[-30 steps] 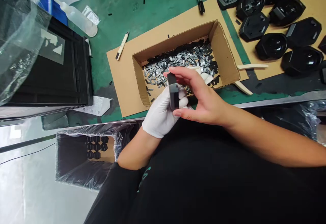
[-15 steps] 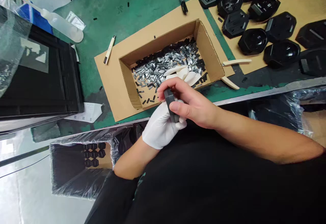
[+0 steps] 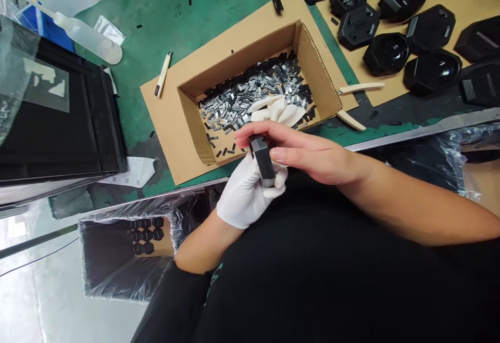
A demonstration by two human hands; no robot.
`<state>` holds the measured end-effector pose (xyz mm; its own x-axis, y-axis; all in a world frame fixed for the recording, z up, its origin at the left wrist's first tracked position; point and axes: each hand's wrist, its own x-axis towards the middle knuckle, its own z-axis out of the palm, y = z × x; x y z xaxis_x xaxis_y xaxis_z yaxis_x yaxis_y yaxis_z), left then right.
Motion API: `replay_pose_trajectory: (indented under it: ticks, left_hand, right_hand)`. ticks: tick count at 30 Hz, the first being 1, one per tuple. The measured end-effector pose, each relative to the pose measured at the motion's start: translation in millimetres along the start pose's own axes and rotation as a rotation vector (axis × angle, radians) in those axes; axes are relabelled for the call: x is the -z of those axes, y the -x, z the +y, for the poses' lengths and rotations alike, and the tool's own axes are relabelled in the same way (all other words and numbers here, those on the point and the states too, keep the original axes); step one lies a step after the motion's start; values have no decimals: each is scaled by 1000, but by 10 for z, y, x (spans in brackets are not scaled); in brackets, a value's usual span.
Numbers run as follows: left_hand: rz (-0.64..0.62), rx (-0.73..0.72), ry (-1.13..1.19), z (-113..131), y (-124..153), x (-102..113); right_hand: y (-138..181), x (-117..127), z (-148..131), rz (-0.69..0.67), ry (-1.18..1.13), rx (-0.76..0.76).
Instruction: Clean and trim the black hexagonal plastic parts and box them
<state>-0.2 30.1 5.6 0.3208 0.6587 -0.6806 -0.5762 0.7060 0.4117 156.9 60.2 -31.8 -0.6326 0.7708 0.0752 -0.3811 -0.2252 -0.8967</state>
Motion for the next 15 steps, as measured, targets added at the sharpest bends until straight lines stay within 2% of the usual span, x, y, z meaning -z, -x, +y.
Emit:
replay_pose_trajectory:
  ticks: [6, 9, 12, 15]
  left_hand:
    - [-19, -27, -22, -15, 4, 21]
    - [-21, -87, -24, -57, -24, 61]
    - [-40, -138, -24, -103, -55, 91]
    - [-85, -123, -112, -120, -73, 108]
  right_hand:
    - [15, 2, 69, 18, 37, 36]
    - [29, -3, 148, 67, 168, 206]
    - [54, 0, 194, 121, 397, 416]
    - [72, 16, 211, 111, 527, 484]
